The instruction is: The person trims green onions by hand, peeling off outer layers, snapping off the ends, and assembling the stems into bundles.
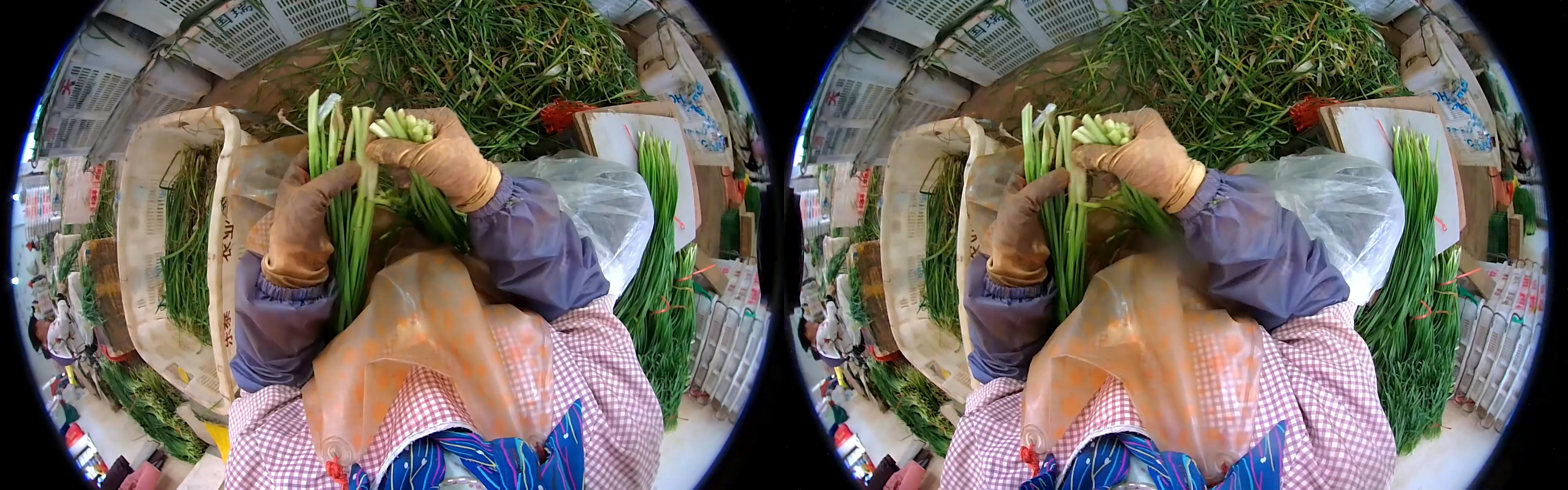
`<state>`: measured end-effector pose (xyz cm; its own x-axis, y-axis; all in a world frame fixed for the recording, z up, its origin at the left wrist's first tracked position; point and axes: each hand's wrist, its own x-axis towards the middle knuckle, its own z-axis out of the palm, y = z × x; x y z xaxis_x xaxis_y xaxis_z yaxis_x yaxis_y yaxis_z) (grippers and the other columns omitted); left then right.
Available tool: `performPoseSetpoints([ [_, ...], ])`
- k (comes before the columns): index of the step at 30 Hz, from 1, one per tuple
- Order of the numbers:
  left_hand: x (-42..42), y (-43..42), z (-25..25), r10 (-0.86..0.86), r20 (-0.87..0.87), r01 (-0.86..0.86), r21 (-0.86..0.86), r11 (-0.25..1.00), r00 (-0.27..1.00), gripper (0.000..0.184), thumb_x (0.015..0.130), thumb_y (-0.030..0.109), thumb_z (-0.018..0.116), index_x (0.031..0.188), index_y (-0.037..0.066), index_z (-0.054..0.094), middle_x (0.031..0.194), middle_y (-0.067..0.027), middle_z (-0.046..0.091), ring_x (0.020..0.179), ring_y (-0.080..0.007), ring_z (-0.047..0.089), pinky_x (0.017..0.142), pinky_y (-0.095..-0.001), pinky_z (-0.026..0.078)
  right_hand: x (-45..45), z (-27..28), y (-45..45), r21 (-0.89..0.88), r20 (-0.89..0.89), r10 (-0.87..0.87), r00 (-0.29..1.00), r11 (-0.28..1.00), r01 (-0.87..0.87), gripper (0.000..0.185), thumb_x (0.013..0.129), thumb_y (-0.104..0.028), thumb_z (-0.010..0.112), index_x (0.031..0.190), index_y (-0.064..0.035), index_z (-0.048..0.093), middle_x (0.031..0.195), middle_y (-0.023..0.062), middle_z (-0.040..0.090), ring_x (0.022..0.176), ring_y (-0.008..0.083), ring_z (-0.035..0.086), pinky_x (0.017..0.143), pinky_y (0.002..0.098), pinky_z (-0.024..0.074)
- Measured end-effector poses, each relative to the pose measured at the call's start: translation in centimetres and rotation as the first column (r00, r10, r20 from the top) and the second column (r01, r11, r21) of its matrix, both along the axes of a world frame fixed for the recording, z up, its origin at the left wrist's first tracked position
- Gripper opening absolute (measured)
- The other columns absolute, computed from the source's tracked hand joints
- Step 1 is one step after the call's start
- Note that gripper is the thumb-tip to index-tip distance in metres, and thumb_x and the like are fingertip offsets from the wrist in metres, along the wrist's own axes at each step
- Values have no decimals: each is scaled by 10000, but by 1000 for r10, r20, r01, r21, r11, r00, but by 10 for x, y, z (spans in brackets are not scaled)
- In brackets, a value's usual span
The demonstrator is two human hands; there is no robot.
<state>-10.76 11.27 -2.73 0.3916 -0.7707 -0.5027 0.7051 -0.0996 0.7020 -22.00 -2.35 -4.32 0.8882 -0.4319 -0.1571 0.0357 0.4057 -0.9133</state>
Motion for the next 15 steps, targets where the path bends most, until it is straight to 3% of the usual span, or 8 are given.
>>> performPoseSetpoints([
  [2,6,1,-3,29,65,-34,75,997,997,349,763,-7,637,1092,26,525,887,-84,629,705,-182,634,578,-310,554,-3,3,-3,-34,-35,-79,996,996,78,122,774,-75,685,841,2,618,651,35,580,500,104,503,444,234,389],
  [7,-7,2,4,-69,138,69,-1,998,988,404,732,24,698,1100,20,529,911,-73,634,708,-156,630,582,-273,541,-9,6,-10,78,-18,-79,997,994,80,119,762,-75,696,821,-9,617,606,39,557,497,118,502,458,255,393],
  [11,-6,4,1,-88,73,88,-3,996,993,446,728,-2,688,1140,11,518,895,-68,631,709,-148,626,599,-255,533,-6,2,-8,11,29,-72,997,997,72,135,765,-102,703,817,-4,627,600,30,558,492,109,498,456,241,384],
  [13,-3,7,-2,-69,140,56,92,994,988,437,723,-5,694,1126,11,524,886,-69,634,701,-144,622,603,-258,529,-7,0,-6,-31,23,-79,997,996,79,138,764,-104,707,817,-2,631,603,24,560,492,101,497,457,234,381],
  [15,-5,5,-5,-15,153,3,74,997,988,430,721,2,703,1114,14,530,862,-62,632,683,-134,616,581,-243,522,-11,0,1,-161,-45,113,993,980,-119,140,763,-100,711,827,0,637,613,14,567,496,81,493,453,220,377],
])
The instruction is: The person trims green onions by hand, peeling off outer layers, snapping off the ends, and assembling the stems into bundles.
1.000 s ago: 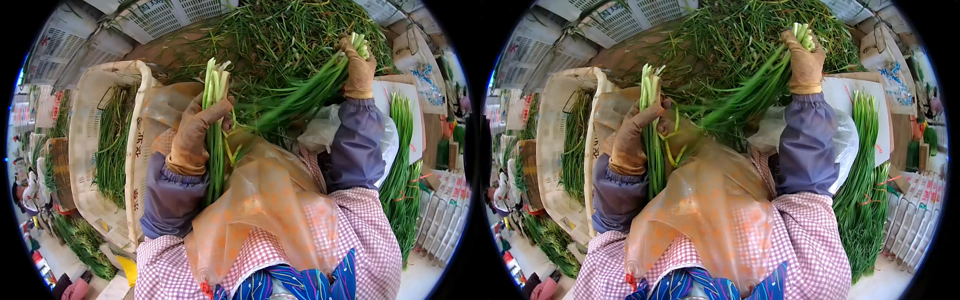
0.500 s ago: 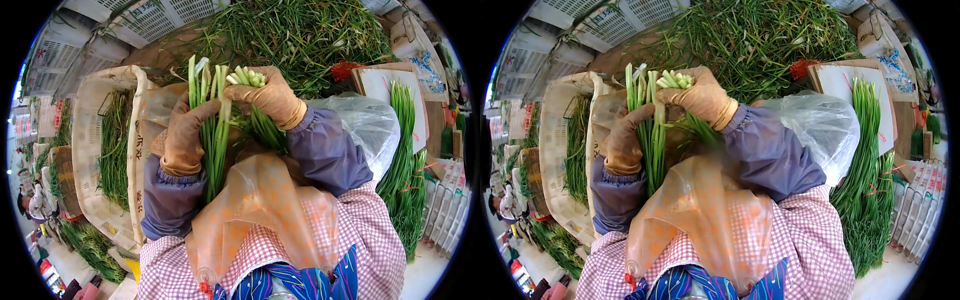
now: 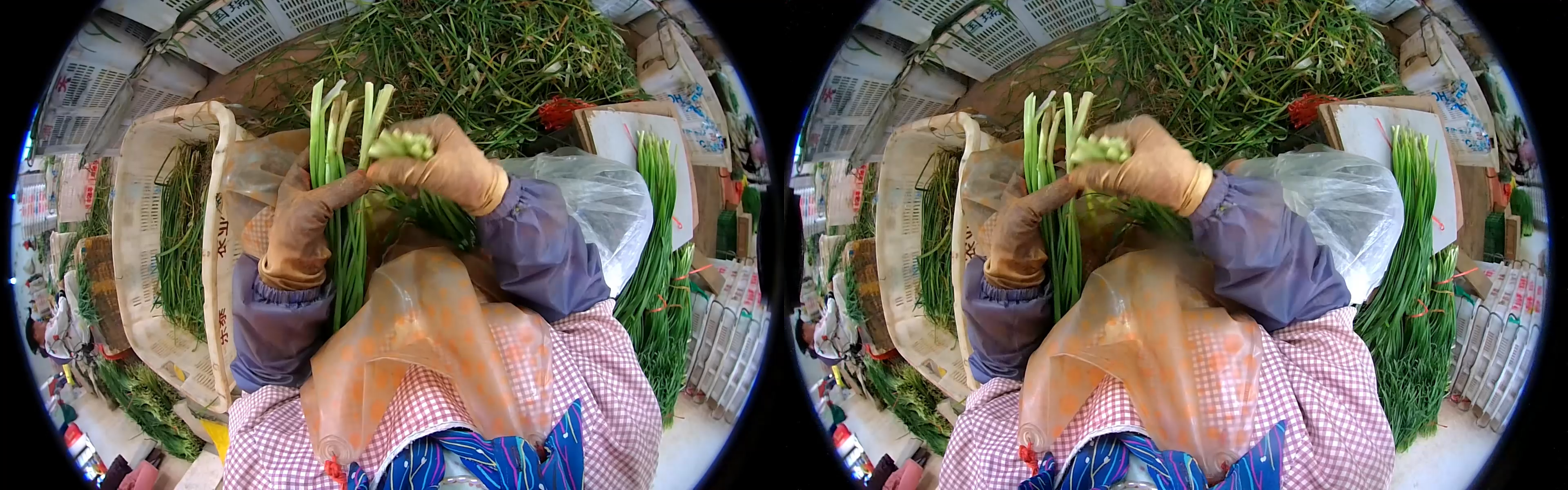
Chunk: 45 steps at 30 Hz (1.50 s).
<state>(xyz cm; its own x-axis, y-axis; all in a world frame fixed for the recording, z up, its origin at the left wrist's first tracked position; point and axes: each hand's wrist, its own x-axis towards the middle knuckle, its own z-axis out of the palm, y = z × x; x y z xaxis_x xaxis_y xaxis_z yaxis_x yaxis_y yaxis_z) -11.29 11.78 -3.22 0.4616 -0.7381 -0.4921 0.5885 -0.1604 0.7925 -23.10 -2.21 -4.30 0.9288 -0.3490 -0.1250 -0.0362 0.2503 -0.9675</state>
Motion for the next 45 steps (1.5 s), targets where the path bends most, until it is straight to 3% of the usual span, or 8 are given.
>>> performPoseSetpoints([
  [6,6,6,1,7,-38,-8,-43,999,999,395,721,7,709,1080,27,546,834,-31,625,679,-111,607,581,-221,510,-3,-12,3,126,-46,53,998,991,-47,124,758,-88,711,835,-13,650,637,6,586,504,72,503,449,209,390],
  [11,11,13,7,-124,-62,124,-3,992,990,366,730,-2,691,1068,33,555,840,-24,625,674,-104,605,578,-216,507,-7,-19,-39,-257,214,-445,870,833,490,96,776,-123,685,835,-49,666,718,16,633,538,73,531,513,229,465],
  [13,11,15,1,-89,-73,88,-26,996,993,365,729,-8,686,1068,31,555,846,-28,626,675,-106,605,575,-218,507,-22,-32,-80,-297,29,-684,729,690,660,175,795,-134,671,943,-44,645,691,14,613,514,58,511,425,194,416],
  [22,-6,-4,0,-62,-63,57,-78,995,996,406,725,-59,645,1107,17,531,875,-74,630,676,-143,620,567,-253,522,0,4,8,266,9,-349,937,904,334,125,794,-67,672,894,-19,614,647,-6,555,481,59,461,415,213,366],
  [31,4,4,1,9,-167,-10,-9,1000,986,312,752,-43,635,1039,-10,515,798,-97,602,625,-158,583,553,-272,499,-11,-5,-14,312,56,-416,908,871,380,95,794,-66,653,865,-5,643,694,35,601,502,86,502,444,226,404],
  [34,3,5,7,29,-172,-41,-69,997,985,252,787,0,630,1012,-3,518,755,-98,585,671,-162,584,579,-270,502,-28,-11,-53,-13,67,-613,787,788,615,123,818,-114,629,907,-34,656,750,37,620,562,93,548,473,213,450],
  [36,6,6,5,61,-234,-67,-19,998,970,241,786,-2,627,1002,1,521,764,-104,588,681,-168,593,582,-263,505,-39,-25,-86,52,209,-699,684,706,706,143,800,-100,642,924,-28,650,769,64,639,639,123,594,541,243,503],
  [45,-5,-4,7,41,25,-42,42,998,999,276,735,-21,664,986,2,552,765,-86,622,642,-163,619,553,-252,516,0,10,-10,155,101,-248,964,961,230,215,778,-94,685,968,-34,605,681,-16,570,492,53,498,425,176,394],
])
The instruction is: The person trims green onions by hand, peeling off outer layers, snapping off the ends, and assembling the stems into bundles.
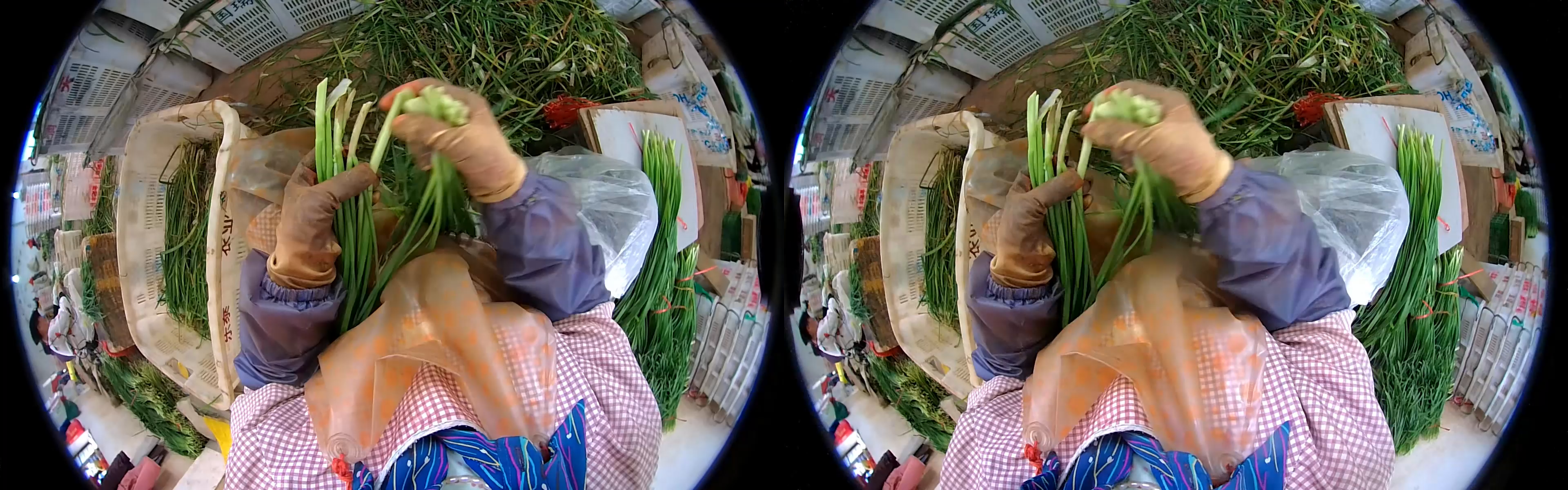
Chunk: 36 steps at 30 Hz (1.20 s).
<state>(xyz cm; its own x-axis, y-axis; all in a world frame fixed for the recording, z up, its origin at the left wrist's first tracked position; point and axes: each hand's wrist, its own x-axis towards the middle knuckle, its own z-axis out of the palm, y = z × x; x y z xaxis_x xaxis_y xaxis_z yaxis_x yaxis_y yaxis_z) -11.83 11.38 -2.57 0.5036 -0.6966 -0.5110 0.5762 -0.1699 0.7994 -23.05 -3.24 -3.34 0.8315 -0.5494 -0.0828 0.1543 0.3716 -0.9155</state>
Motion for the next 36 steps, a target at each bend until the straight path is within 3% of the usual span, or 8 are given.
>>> performPoseSetpoints([
  [6,9,4,1,148,-106,-147,13,989,983,295,716,0,697,980,9,565,763,-70,629,650,-154,622,545,-247,512,8,-25,-8,-61,-1,-188,982,980,188,166,782,-127,695,909,-25,656,741,30,631,518,88,540,462,208,436],
  [10,16,11,-1,29,-40,-32,-62,998,999,217,775,62,659,966,8,574,746,-72,597,624,-165,590,551,-242,497,-27,-46,-78,-319,14,-549,836,790,524,132,803,-176,680,879,-69,657,720,18,628,580,98,577,493,236,460],
  [14,16,7,-5,86,-279,-122,-116,986,956,241,770,53,646,989,7,555,757,-90,589,613,-182,581,547,-251,494,-43,-37,-107,-236,108,-629,770,736,634,151,817,-151,644,883,-18,618,758,90,624,621,155,601,576,287,523],
  [16,13,7,-4,69,-329,-126,-154,980,942,258,766,49,645,1002,11,548,772,-99,594,628,-186,588,550,-251,496,-36,-15,-87,-361,187,-321,929,857,369,165,809,-179,635,849,-27,585,730,90,599,619,181,600,613,338,546],
  [19,10,5,0,40,-276,-66,-83,994,960,307,738,-30,636,1026,14,541,824,-96,621,697,-194,622,606,-271,524,-16,13,-35,-168,-69,-73,995,984,61,167,785,-185,660,827,-52,568,635,25,534,523,128,537,504,272,490],
  [21,9,4,0,-36,-122,25,-93,995,992,334,730,-35,643,1040,15,531,826,-98,626,699,-187,621,615,-273,527,1,-1,-15,67,-8,63,998,996,-63,158,750,-116,711,835,-39,602,638,5,558,484,88,519,421,231,427],
  [25,3,4,-1,24,6,-23,-115,993,1000,372,716,-33,666,1056,10,520,838,-85,632,707,-163,617,625,-263,521,17,-4,6,-133,-254,225,941,955,-265,128,747,-95,722,824,-30,643,643,-5,590,488,68,500,425,208,391],
  [36,5,9,-3,-38,31,39,-38,999,999,322,724,-19,690,1001,7,528,790,-56,608,626,-134,581,555,-238,480,13,-10,7,-191,-191,115,975,970,-152,134,747,-68,701,855,-19,639,680,7,601,527,84,538,449,216,436],
])
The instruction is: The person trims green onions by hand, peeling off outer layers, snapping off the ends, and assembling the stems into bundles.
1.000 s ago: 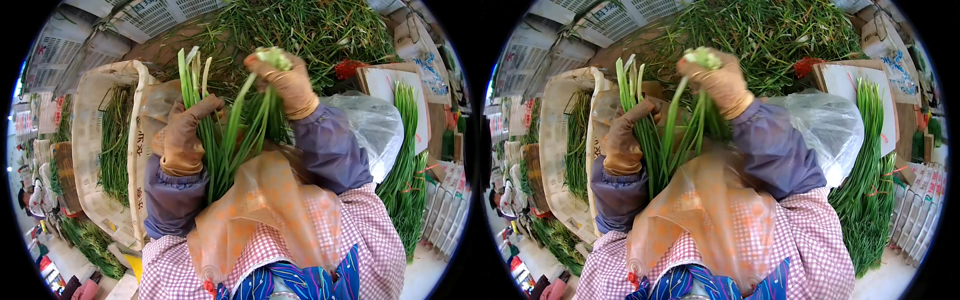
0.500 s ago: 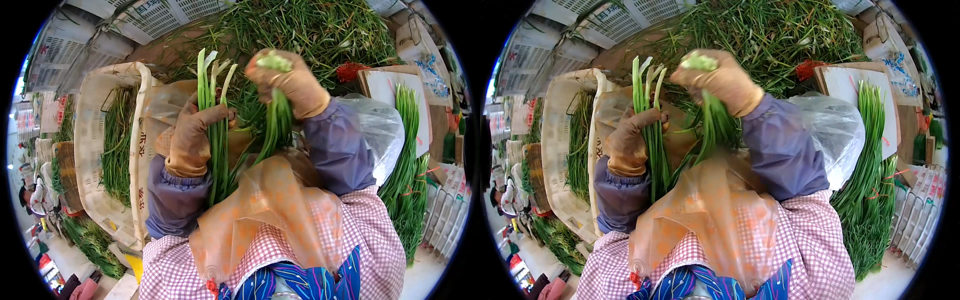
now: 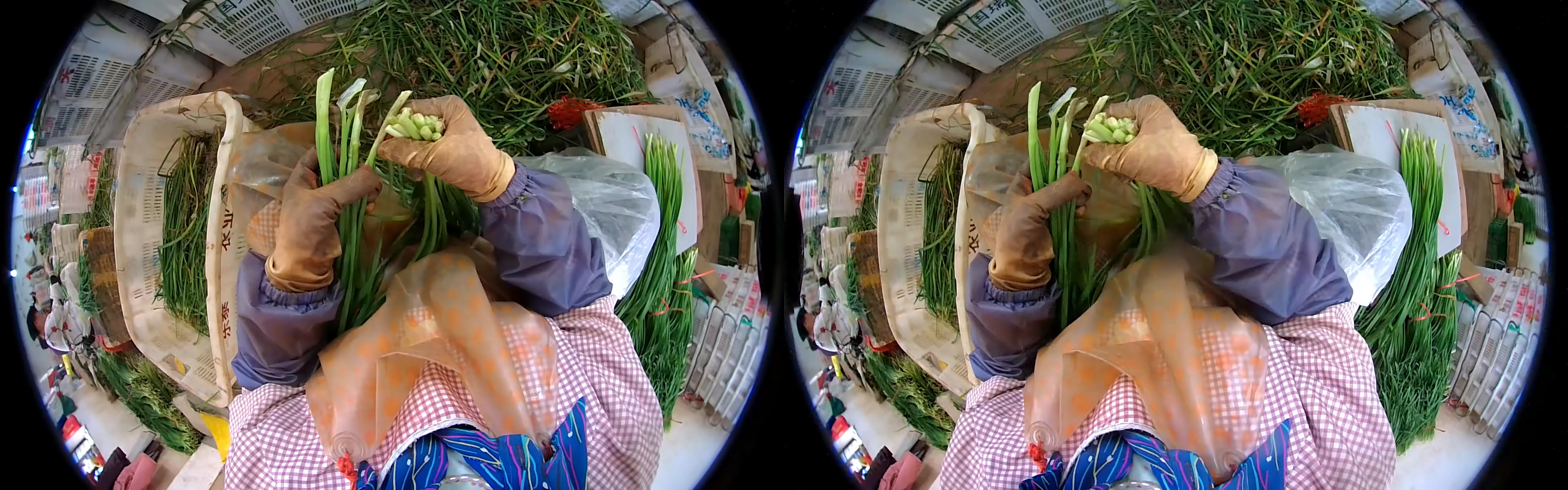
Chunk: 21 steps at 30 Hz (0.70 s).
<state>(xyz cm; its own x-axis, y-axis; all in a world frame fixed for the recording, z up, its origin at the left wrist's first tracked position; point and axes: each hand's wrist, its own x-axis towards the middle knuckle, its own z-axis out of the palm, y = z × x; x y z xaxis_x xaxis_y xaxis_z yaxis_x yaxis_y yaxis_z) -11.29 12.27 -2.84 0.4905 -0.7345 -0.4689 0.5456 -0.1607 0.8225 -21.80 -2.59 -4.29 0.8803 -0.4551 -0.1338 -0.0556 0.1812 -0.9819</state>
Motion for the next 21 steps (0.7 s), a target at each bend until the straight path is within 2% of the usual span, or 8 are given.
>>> performPoseSetpoints([
  [2,2,3,-2,3,-13,-4,-36,999,1000,301,730,-13,687,989,8,534,784,-66,608,618,-140,586,548,-243,487,-2,-10,-13,-263,152,-139,979,949,176,130,745,-75,699,843,-18,636,666,0,595,517,81,533,458,207,440],
  [4,3,5,0,10,-25,-11,-75,997,1000,280,736,-7,684,976,8,540,778,-76,607,610,-147,592,541,-247,494,-10,-15,-42,-65,131,-459,879,880,470,65,772,-59,663,824,-30,638,673,11,604,493,82,519,433,216,413],
  [5,3,6,2,44,-59,-44,11,999,997,262,743,-9,675,969,5,541,778,-83,607,614,-154,597,540,-253,503,-17,-22,-62,-153,95,-540,836,822,549,90,783,-50,653,871,-34,646,647,11,590,479,79,505,432,217,404],
  [7,4,5,4,78,-86,-69,95,993,993,245,751,-11,665,961,3,542,778,-90,607,619,-162,601,539,-259,512,-30,-18,-69,-120,54,-463,885,876,466,153,791,-61,645,942,-30,646,626,2,574,470,77,495,435,212,399],
  [9,0,0,2,18,-169,-21,-19,1000,986,240,767,-6,643,981,-5,533,783,-99,604,635,-176,603,540,-264,520,-31,-1,-45,-62,77,-248,966,965,253,213,794,-55,627,1003,-12,633,617,-5,556,466,77,488,433,207,385],
  [13,-2,-4,-6,-60,-242,33,-113,993,968,236,785,15,628,999,-13,530,795,-106,604,653,-186,606,536,-265,518,-21,6,-20,303,128,22,991,951,-60,226,778,-76,660,985,8,630,628,-2,562,482,81,489,457,210,383],
  [17,0,-2,-3,-153,-281,119,-137,983,947,231,802,46,621,1006,-15,531,792,-110,600,650,-181,603,531,-268,520,-7,-5,-14,263,171,39,985,961,-83,178,774,-84,674,927,-3,634,632,2,569,479,84,494,458,217,389],
  [21,9,3,-11,-185,-362,131,-168,977,914,225,805,55,623,1001,-7,532,780,-106,598,634,-165,598,511,-254,523,-10,-7,-24,51,111,-82,990,996,77,93,769,-86,681,811,-23,626,641,20,594,486,95,516,446,248,415],
])
